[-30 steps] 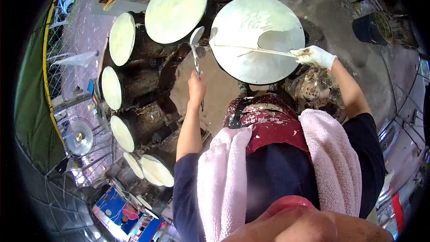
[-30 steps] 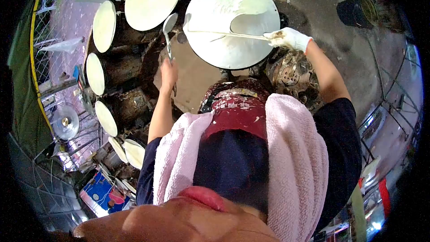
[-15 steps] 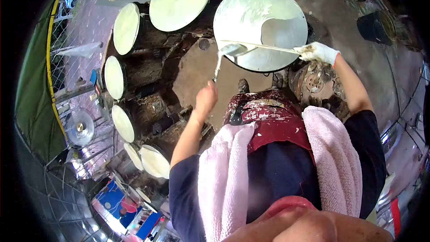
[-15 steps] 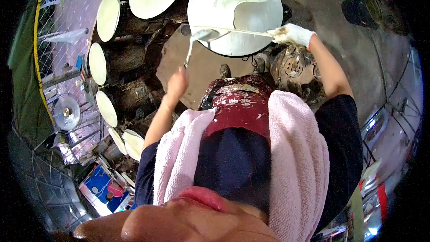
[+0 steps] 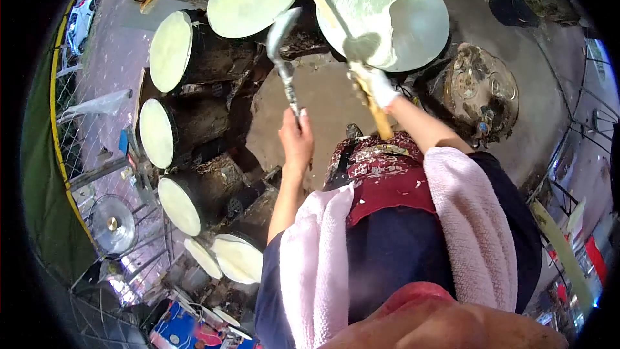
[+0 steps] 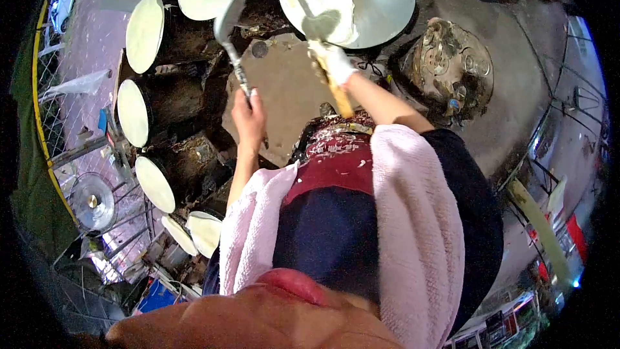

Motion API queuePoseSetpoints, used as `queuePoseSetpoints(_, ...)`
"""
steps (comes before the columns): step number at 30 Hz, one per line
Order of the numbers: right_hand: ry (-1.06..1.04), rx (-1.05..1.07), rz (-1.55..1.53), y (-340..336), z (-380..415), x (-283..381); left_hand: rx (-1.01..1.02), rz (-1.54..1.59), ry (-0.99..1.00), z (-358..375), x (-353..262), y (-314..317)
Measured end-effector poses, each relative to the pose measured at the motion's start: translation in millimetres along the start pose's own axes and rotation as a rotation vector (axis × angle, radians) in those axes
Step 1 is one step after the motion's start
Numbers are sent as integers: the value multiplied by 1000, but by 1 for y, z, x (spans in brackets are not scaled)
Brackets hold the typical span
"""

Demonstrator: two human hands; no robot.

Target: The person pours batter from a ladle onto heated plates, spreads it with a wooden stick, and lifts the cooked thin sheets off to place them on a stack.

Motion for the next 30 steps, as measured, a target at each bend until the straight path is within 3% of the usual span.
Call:
queuePoseSetpoints(1,-92,-135,136,13,-28,-18,-41,-42,85,1,6,-15)
queuePoseSetpoints(2,-182,-270,271,19,-51,-34,-45,-7,-6,3,16,-28)
queuePoseSetpoints(3,-214,-361,498,18,-57,-40,-53,2,-20,6,25,-39)
queuePoseSetpoints(4,-97,-464,595,19,-45,-36,-61,12,-36,11,38,-49)
queuePoseSetpoints(6,-229,-740,804,-8,-43,-54,-75,56,-56,23,64,-62)
queuePoseSetpoints(10,-48,-911,937,-72,-4,-66,-96,75,-125,51,81,-72)
queuePoseSetpoints(13,6,-780,415,-99,8,-65,-130,143,-185,65,93,-68)
queuePoseSetpoints(16,-18,-619,396,-69,32,-50,-161,244,-233,75,95,-52)
queuePoseSetpoints(17,-257,-653,780,-69,23,-55,-152,269,-240,76,92,-44)
queuePoseSetpoints(18,-273,-588,1067,-80,24,-70,-142,291,-246,75,88,-37)
queuePoseSetpoints(20,-117,-683,1272,-107,32,-68,-147,309,-258,77,80,-21)
queuePoseSetpoints(24,-89,-749,1156,-192,39,-30,-159,405,-319,74,48,18)
queuePoseSetpoints(27,-167,-576,820,-210,40,-13,-136,495,-369,80,16,50)
queuePoseSetpoints(30,-329,-346,1148,-204,62,-32,-141,451,-373,86,1,72)
Point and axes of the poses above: each hand's wrist, its own z-axis away from the middle knuckle, its own y-axis out of the palm, x = y × z, the point moved 3 cm from there along -z, towards the middle knuckle, and after that the axes turned 13 degrees about z, right-handed, at the moved point
